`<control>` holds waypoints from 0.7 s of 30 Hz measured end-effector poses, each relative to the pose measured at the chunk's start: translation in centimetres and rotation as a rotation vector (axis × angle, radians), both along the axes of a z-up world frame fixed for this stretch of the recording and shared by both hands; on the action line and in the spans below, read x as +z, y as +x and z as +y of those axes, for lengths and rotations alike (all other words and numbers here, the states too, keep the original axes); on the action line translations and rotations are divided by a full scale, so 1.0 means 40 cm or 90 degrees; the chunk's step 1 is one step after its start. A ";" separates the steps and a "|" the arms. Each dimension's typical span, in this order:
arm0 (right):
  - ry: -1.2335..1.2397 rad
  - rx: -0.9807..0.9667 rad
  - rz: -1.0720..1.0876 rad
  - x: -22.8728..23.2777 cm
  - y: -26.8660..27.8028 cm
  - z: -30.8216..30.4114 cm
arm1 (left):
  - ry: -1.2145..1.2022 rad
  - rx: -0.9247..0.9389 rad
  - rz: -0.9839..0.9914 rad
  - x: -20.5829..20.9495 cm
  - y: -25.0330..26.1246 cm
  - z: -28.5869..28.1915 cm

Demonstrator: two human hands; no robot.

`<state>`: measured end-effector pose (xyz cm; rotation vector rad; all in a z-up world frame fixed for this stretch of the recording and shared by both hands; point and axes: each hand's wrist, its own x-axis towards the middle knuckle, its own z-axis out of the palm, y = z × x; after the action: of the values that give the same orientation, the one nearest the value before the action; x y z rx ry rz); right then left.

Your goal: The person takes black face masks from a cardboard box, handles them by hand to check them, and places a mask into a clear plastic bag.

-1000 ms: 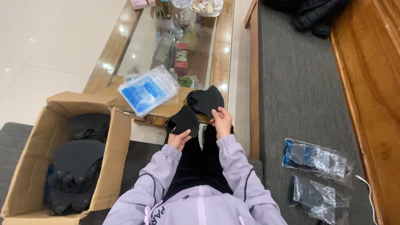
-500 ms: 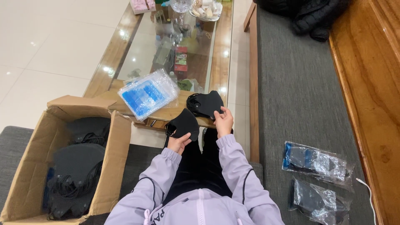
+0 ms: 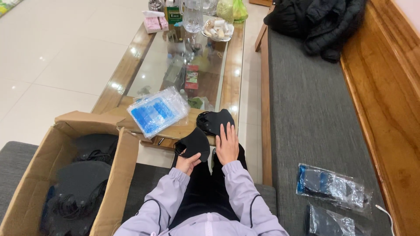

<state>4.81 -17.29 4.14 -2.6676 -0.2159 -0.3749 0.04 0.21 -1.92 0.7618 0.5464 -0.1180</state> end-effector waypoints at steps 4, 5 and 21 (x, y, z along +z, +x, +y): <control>-0.015 -0.001 -0.039 -0.015 0.004 -0.004 | 0.012 -0.014 -0.010 -0.131 0.016 -0.011; -0.016 -0.002 -0.039 -0.016 0.005 -0.006 | 0.011 -0.016 -0.010 -0.113 0.014 -0.010; 0.046 -0.010 0.015 0.024 -0.010 0.006 | 0.058 -0.015 0.017 0.012 -0.016 -0.017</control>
<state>4.39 -17.05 5.09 -2.6035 -0.1705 -0.3486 -0.60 -0.48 -1.43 0.8567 0.5719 -0.1257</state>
